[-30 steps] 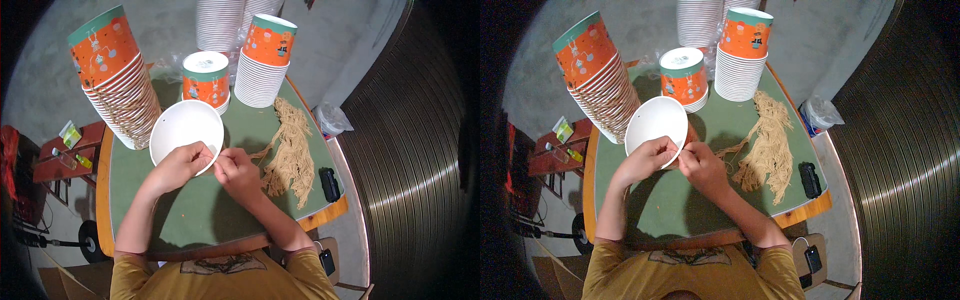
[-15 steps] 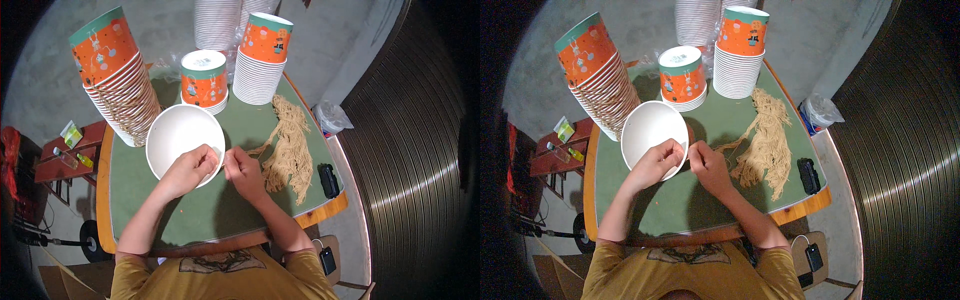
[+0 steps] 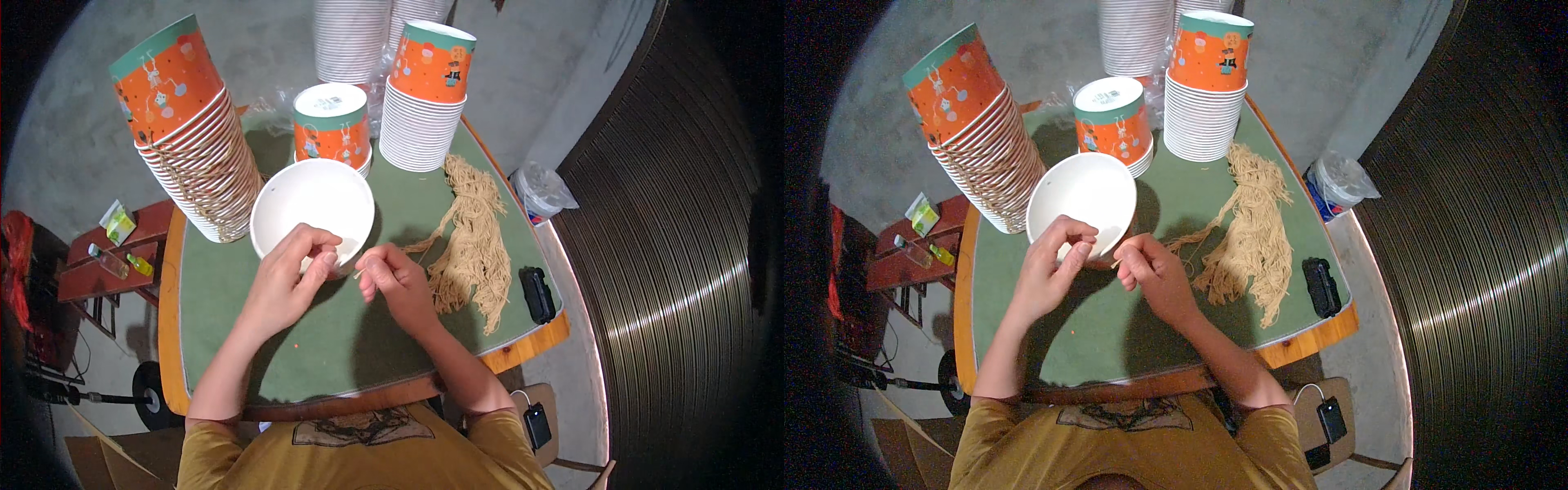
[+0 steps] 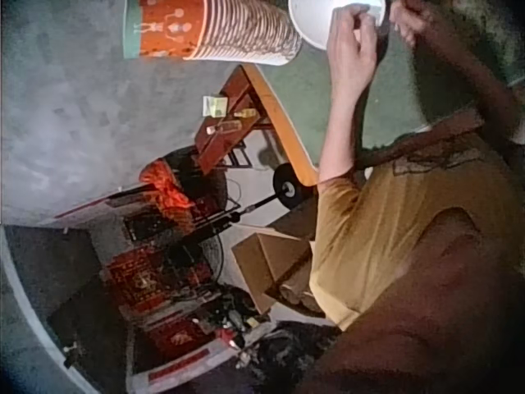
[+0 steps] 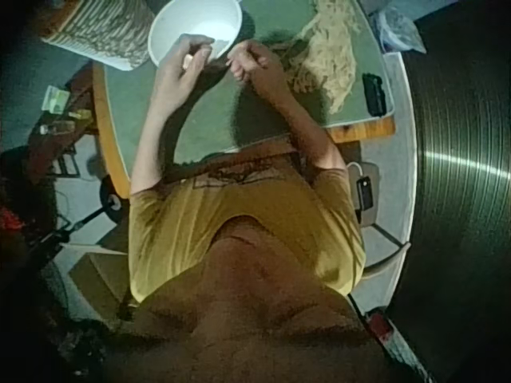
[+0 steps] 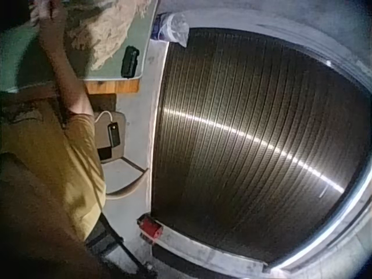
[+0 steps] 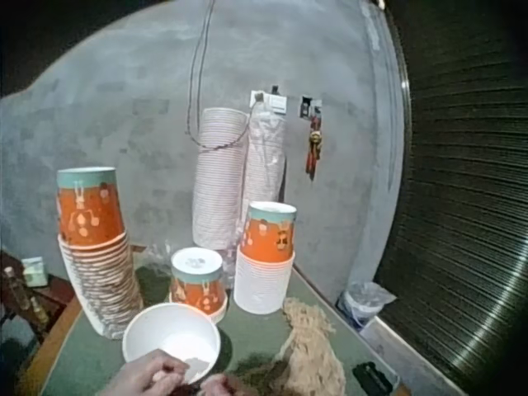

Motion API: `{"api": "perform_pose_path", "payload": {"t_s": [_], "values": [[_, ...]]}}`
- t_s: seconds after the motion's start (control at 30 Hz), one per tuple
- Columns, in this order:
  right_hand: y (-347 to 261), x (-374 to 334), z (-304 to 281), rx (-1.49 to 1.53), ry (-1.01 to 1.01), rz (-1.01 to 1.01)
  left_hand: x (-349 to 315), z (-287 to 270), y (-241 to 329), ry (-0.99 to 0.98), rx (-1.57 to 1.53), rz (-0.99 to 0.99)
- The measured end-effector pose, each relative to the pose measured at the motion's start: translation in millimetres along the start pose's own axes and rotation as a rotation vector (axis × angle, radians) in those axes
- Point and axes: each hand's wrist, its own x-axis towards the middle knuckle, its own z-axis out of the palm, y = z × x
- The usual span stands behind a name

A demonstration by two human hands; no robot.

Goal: The person ties twine around the rim of orange Halloween-themed paper cups. They pick up a cup, thread the twine through pre-punched holes on opposite sides, and tie a knot to secure it. The person repeats this process for multiple cups, stacking the finished ones on the table.

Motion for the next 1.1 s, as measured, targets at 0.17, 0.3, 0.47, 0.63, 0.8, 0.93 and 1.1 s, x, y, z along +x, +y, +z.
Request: {"api": "perform_pose_path", "payload": {"t_s": [0.17,0.3,0.47,0.63,0.8,0.93,1.1], "values": [[-11,-9,3,-0.212,0.061,-0.063,-17,12,12,0.201,0.093,0.017],[-16,-14,7,-0.463,0.048,-0.292,-24,19,15,-0.166,-0.561,-0.451],[-12,-13,6,-0.518,0.032,-0.344,-21,23,14,-0.26,-0.602,-0.554],[-15,-14,0,-0.566,0.006,-0.323,-19,25,7,-0.241,-0.573,-0.488],[-21,-14,-6,-0.667,-0.064,-0.312,-22,29,4,-0.19,-0.452,-0.409],[-18,-12,-9,-0.695,-0.063,-0.318,-20,29,6,-0.195,-0.321,-0.405],[-24,-11,-7,-0.586,-0.051,-0.094,-21,30,7,-0.106,0.087,-0.103]]}}
